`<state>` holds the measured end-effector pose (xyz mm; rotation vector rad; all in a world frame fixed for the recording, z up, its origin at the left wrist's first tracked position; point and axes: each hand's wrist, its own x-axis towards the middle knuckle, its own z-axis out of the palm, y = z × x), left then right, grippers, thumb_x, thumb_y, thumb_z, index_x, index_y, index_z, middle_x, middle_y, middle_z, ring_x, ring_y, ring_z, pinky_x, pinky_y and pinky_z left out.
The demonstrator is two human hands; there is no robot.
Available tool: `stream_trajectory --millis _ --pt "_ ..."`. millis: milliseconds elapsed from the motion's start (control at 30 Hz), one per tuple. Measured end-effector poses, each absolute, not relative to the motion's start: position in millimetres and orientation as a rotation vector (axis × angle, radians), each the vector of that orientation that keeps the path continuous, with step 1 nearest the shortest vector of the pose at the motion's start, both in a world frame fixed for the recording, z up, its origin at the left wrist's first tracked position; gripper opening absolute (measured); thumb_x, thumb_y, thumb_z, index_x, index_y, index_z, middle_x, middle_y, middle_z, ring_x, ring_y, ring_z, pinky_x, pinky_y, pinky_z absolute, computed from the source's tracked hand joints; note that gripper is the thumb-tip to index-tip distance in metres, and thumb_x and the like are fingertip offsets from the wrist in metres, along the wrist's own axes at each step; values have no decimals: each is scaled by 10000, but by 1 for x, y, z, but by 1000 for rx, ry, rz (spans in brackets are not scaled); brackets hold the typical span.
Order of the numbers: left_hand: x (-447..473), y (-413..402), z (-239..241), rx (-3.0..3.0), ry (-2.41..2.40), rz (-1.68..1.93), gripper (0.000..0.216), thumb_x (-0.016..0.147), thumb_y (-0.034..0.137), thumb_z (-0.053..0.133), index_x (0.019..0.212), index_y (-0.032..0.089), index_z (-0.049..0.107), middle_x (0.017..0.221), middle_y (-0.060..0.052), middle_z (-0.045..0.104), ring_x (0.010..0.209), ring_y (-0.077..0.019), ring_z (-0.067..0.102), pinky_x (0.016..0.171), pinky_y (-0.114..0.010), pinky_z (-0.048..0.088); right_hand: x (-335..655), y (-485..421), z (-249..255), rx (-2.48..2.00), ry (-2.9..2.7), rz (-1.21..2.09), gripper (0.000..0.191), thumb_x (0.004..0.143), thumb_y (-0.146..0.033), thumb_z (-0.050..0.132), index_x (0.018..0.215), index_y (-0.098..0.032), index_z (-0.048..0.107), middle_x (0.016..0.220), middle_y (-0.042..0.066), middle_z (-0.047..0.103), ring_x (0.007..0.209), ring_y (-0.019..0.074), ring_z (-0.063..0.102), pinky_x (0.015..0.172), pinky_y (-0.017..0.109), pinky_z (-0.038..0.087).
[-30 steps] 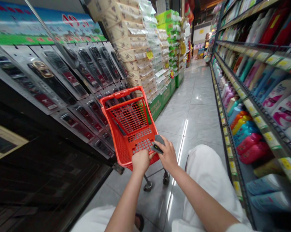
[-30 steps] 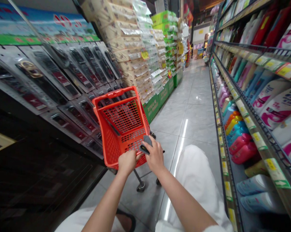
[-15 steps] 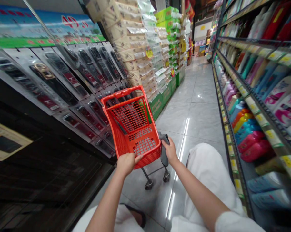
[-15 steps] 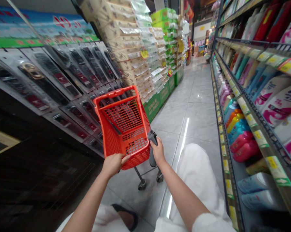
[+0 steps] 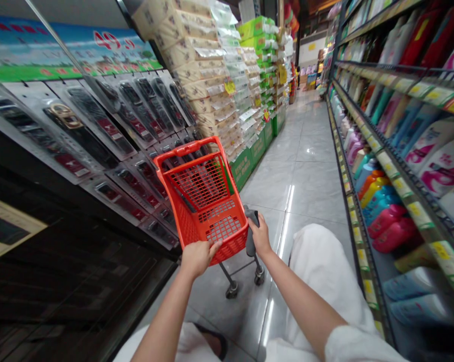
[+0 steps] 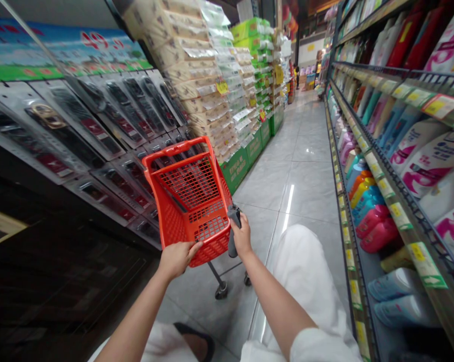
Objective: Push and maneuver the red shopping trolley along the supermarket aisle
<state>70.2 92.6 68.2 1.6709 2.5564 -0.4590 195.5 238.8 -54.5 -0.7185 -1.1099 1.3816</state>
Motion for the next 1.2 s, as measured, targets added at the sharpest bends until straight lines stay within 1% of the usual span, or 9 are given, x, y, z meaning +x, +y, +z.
stream_trajectory --millis 67,200,400,533,600,767,900,1000,1200 --pt "72 93 69 1663 2557 -463 787 968 592 46 884 202 724 927 -131 759 935 -276 713 739 -331 463 211 221 -73 -723 -1071 1446 380 780 -425 680 1083 -195 684 1125 56 686 1078 228 600 996 350 426" --pt "76 95 70 1664 2567 -464 781 968 592 46 918 208 725 935 -129 760 938 -263 714 737 -316 461 219 216 -86 -894 -890 1586 381 762 -460 675 1013 -175 700 979 52 729 947 238 641 876 349 484" --pt "85 98 69 1668 2582 -401 794 964 600 34 933 220 730 920 -129 759 930 -265 713 738 -325 465 196 231 -84 -728 -838 1622 446 766 -474 674 1117 -200 674 1148 46 715 1092 233 620 972 346 456" --pt "87 97 67 1641 2600 -386 766 967 603 67 929 218 728 915 -127 758 923 -268 712 728 -324 456 203 228 -109 -884 -802 1806 448 657 -497 746 972 -181 715 938 39 757 931 251 662 875 361 498" --pt "87 96 67 1635 2603 -377 751 969 603 81 921 219 725 914 -121 758 923 -266 711 722 -317 449 208 229 -113 -921 -782 1879 446 654 -501 745 966 -184 720 893 35 759 890 253 669 831 360 511" --pt "89 96 67 1629 2593 -385 717 974 596 109 921 229 723 919 -107 759 928 -267 709 703 -312 438 204 238 -97 -672 -858 1736 418 735 -445 707 1075 -202 710 1106 36 734 1045 229 640 946 335 467" --pt "95 96 68 1624 2585 -382 713 980 583 118 888 219 725 908 -108 758 920 -253 708 712 -303 434 200 237 -110 -893 -767 1724 407 673 -487 710 930 -171 719 867 26 747 838 216 651 773 305 488" --pt "107 91 69 1607 2588 -372 709 982 574 131 870 208 727 896 -118 758 902 -247 710 724 -302 436 202 233 -125 -1068 -710 1690 387 642 -502 698 843 -172 705 720 -3 711 714 194 621 657 280 463" --pt "150 81 66 1496 2613 -341 706 977 584 154 916 188 736 900 -143 756 892 -277 714 719 -328 458 219 239 -121 -983 -715 1636 346 651 -456 691 860 -181 710 725 -17 714 701 179 618 653 271 473"
